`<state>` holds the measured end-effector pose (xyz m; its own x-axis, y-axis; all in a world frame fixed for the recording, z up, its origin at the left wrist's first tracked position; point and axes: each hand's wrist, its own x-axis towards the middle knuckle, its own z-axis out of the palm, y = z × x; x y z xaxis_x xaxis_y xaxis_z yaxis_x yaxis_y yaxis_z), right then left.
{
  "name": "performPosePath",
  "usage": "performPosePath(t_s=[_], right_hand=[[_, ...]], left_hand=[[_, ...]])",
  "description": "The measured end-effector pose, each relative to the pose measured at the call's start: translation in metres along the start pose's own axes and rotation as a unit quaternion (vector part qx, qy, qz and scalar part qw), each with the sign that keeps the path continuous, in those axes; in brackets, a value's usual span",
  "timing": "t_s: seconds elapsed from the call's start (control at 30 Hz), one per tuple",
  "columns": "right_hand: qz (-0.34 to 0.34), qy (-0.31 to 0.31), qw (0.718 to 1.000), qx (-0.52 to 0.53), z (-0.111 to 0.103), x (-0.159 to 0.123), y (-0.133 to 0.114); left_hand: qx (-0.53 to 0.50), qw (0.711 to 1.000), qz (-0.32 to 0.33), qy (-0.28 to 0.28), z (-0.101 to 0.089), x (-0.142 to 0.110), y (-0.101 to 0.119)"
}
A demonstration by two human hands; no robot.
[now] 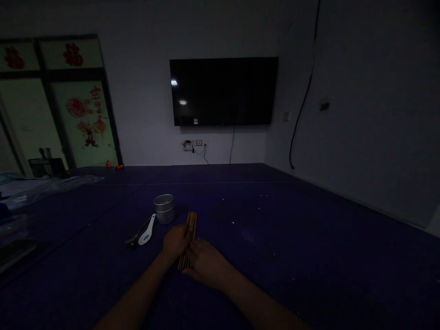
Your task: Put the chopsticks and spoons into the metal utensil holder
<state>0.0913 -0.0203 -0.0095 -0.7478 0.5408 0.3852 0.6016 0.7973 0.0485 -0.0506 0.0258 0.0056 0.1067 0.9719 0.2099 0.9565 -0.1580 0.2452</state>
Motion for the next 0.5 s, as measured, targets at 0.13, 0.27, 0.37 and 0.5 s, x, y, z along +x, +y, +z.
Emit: performPosePath(t_s=[0.13, 0.27, 0.37, 0.5], right_hand=[[0.001, 0.006, 1.000, -0.022, -0.0001, 0.0022, -0.0018], [0.005, 0.025, 0.999, -0.034, -0.0009, 0.0048, -0.0023], [0.016, 0.045, 0.998, -0.035, -0.0014, 0.0054, -0.0012], [0.027, 0.074, 0.996, -0.031, -0.0016, 0.0048, 0.0006]], left_hand=[[-0.019, 1.000, -0.009, 0.015, 0.0042, 0.0020, -0.0030], [-0.059, 0.997, -0.039, 0.030, 0.0034, 0.0029, -0.0040], [-0.109, 0.991, -0.060, 0.055, -0.0002, 0.0032, -0.0035], [-0.164, 0.984, -0.047, 0.059, -0.0006, 0.0043, -0.0034]])
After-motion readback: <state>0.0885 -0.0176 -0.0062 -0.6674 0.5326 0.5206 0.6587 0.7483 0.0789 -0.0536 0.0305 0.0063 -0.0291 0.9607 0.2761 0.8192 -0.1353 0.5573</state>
